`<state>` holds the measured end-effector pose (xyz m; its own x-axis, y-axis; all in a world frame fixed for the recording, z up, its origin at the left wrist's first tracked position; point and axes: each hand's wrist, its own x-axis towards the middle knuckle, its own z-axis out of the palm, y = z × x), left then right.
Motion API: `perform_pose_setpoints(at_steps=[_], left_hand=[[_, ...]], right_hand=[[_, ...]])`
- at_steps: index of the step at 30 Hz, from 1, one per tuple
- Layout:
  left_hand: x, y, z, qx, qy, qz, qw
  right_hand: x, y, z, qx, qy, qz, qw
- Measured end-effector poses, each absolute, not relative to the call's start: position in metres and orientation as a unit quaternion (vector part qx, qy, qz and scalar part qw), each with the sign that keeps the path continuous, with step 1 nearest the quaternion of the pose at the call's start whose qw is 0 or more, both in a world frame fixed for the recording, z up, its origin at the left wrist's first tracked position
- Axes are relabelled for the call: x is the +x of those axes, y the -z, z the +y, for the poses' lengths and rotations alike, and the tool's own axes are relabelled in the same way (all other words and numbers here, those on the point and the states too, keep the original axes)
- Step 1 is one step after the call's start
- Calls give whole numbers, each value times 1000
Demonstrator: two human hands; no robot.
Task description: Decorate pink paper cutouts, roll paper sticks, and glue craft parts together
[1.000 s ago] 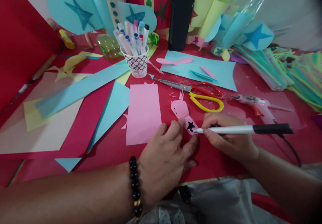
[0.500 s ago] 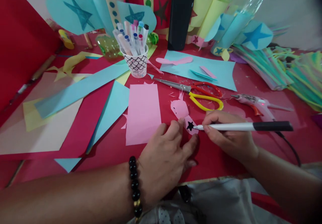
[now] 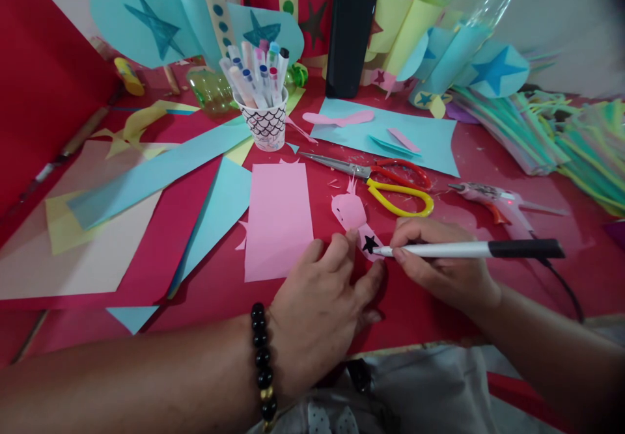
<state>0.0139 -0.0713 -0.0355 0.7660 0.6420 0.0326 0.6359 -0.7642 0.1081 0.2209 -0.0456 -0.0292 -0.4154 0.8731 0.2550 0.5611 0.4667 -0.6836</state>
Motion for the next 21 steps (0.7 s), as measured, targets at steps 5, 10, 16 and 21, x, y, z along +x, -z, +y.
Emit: perform_pose_setpoints(at_steps=[5,10,16,21], left_hand=[[14,36,-71,939,-36,339,46],[14,35,-71,938,-37,341,43],[15,34,-71,937,-28,345,43],[15,34,-71,938,-25,344,42]], right_hand=[[222,31,-46,-453,-263,-797,301],[223,30,-46,-448,-266,-801,295],[222,31,-46,-485,-204,-791,312],[220,30,-44,-489,-203,-792,305]])
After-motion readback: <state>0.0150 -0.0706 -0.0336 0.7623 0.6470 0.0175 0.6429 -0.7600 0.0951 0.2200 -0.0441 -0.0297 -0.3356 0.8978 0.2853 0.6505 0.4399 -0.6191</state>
